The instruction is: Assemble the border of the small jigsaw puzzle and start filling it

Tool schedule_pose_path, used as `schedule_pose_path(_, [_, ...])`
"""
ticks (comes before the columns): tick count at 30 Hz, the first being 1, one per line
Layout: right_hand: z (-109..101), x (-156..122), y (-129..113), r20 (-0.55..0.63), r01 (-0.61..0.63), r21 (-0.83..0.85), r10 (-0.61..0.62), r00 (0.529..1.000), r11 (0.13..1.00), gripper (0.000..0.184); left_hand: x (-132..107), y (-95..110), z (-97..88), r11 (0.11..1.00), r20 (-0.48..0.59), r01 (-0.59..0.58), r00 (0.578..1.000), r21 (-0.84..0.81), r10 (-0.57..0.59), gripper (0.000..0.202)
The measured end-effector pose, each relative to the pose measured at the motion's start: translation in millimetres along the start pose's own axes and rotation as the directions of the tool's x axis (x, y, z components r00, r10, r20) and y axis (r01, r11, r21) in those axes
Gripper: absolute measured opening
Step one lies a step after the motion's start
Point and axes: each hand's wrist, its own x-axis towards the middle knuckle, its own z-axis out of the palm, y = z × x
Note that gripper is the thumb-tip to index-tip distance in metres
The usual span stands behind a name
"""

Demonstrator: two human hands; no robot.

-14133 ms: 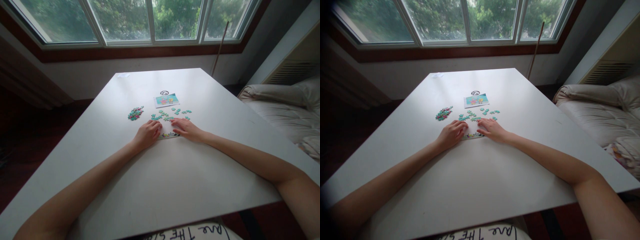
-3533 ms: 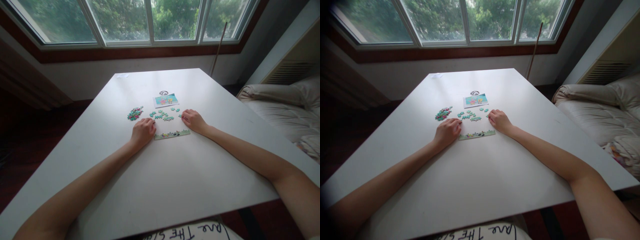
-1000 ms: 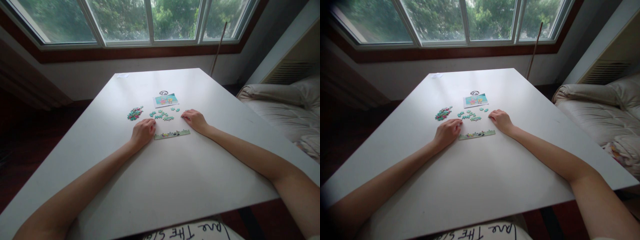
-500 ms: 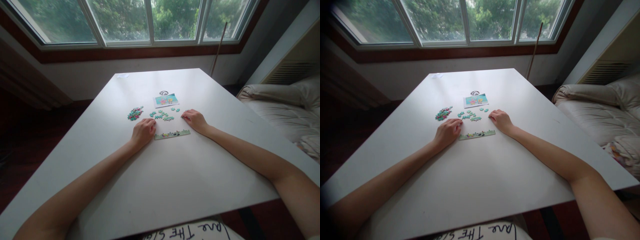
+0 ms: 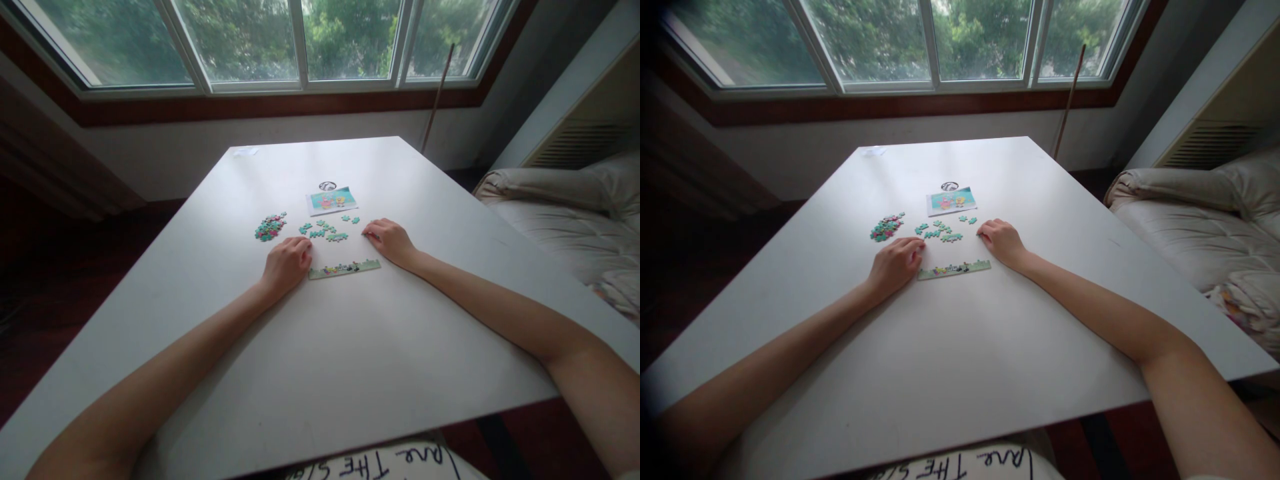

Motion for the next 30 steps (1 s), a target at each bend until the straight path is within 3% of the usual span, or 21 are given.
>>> schedule_pose_path(15, [-1.7,0.0,-1.5,0.012,-0.01,-0.006,0.01,1.0,1.0,0.017,-1.0,2.0,-1.7,0.993,-0.005,0.102,0.995,-0.054,-0.103,0.043])
schedule_pose_path(30, [-0.2,-0.1,-0.6,0.011,-0.009,-0.001,0.009,1.0,1.0,0.017,-0.4,0.2,-2.8,0.996,0.025,0.085,0.996,-0.012,-0.085,0.021])
